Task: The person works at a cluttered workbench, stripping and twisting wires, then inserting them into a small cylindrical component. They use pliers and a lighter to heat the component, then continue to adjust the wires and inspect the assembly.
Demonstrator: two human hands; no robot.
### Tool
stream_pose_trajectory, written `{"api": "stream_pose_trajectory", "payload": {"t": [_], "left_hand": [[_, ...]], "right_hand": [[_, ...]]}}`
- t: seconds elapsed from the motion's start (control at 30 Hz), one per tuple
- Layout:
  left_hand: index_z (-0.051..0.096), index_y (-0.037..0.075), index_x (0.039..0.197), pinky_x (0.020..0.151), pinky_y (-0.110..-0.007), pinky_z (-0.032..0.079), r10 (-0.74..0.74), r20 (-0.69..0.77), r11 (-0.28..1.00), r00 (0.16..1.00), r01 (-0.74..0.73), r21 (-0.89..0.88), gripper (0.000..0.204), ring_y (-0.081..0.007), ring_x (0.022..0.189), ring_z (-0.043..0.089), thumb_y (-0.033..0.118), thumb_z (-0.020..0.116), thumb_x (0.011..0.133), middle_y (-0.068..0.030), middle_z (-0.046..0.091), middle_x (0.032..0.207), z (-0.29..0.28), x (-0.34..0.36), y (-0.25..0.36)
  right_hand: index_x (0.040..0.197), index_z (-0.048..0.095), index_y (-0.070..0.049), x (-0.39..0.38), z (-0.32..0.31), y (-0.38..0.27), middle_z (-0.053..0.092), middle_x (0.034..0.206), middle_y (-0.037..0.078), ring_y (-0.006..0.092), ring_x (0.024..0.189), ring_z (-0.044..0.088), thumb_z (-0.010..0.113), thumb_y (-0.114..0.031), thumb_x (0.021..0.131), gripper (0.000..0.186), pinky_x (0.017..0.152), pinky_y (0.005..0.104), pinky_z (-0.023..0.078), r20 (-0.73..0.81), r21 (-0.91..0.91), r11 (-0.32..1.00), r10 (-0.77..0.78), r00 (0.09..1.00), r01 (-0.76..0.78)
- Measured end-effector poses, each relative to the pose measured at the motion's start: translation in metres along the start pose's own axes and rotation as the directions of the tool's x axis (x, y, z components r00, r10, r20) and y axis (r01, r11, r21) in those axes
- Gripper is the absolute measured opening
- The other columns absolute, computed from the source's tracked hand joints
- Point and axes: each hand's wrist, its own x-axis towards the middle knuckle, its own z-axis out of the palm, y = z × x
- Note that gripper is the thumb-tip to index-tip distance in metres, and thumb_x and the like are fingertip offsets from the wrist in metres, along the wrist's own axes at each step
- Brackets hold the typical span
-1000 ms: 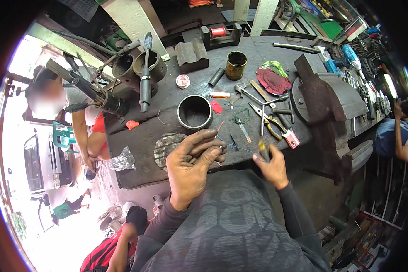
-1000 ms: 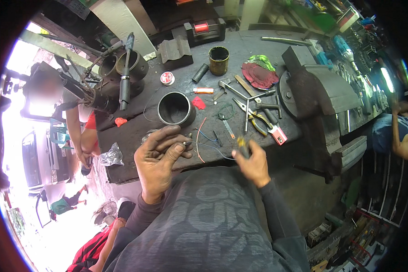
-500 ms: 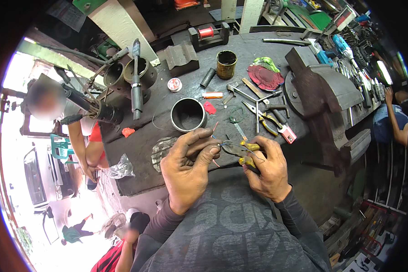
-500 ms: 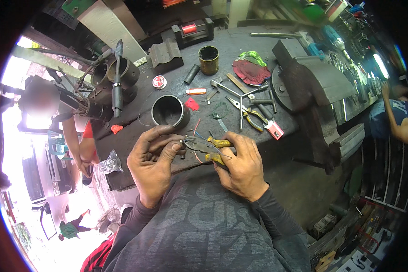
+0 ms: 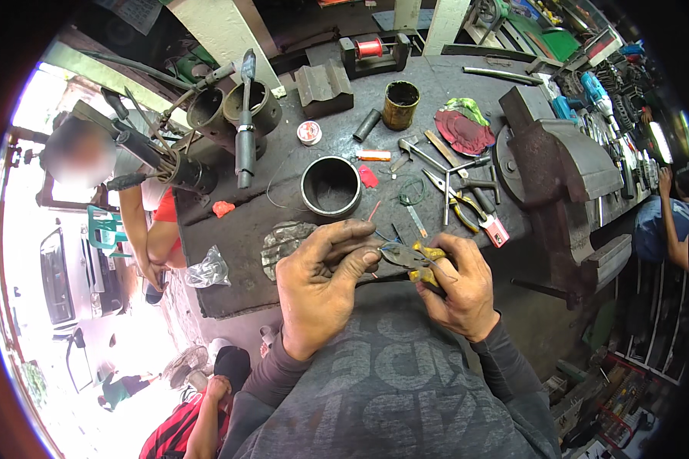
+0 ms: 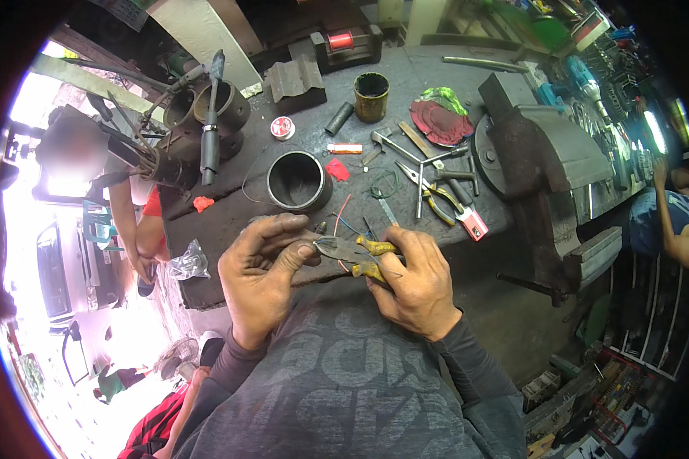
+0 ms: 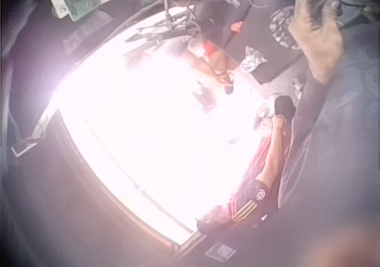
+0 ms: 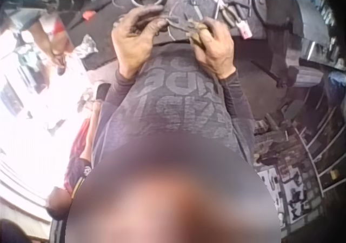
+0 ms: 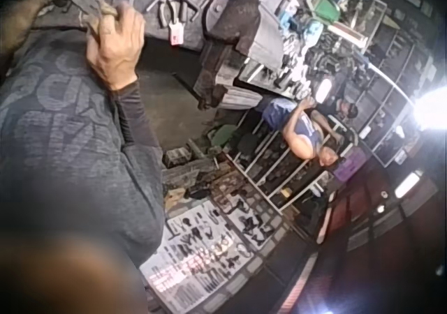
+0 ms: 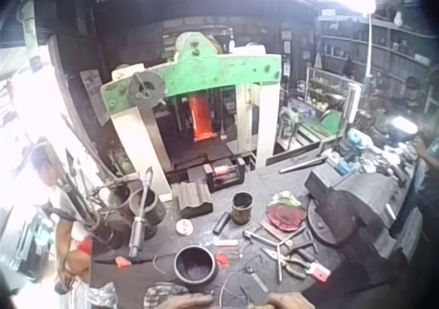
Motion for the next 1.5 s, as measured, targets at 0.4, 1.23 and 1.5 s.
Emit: {"api": "stream_pose_trajectory", "payload": {"t": [0.4,1.23,1.5], "left_hand": [[0.062,-0.006,0.125,0.081,-0.030,0.062,-0.046,0.043,0.997,0.998,0.043,0.071,0.031,-0.0170,0.093,0.074,-0.008,0.070,0.095,-0.0153,0.076,0.102,0.004,0.008,-0.007],[0.053,-0.004,0.132,0.079,-0.030,0.062,-0.346,0.069,0.936,0.936,0.349,-0.044,0.036,-0.0163,0.089,0.072,-0.002,0.067,0.099,-0.0154,0.074,0.102,-0.005,0.007,-0.092],[0.051,-0.007,0.129,0.077,-0.029,0.064,-0.400,0.154,0.892,0.903,0.423,-0.161,0.035,-0.0198,0.091,0.074,-0.002,0.067,0.098,-0.0202,0.073,0.105,0.016,0.002,-0.110]], "right_hand": [[0.103,0.075,-0.001,-0.006,0.009,-0.004,0.064,0.091,0.012,0.0322,0.078,0.066,0.086,-0.005,0.074,0.032,0.069,0.0414,0.054,0.063,0.308,0.929,0.196,0.979,-0.206],[0.111,0.075,-0.002,-0.018,0.067,0.064,0.071,0.105,0.013,0.0312,0.097,0.070,0.079,-0.014,0.089,0.026,0.086,0.0388,0.055,0.107,0.432,0.824,0.357,0.928,-0.367],[0.114,0.077,0.000,-0.018,0.066,0.029,0.073,0.108,0.010,0.0184,0.099,0.070,0.075,-0.004,0.092,0.022,0.086,0.0310,0.056,0.346,0.689,0.471,0.455,0.821,-0.551]]}}
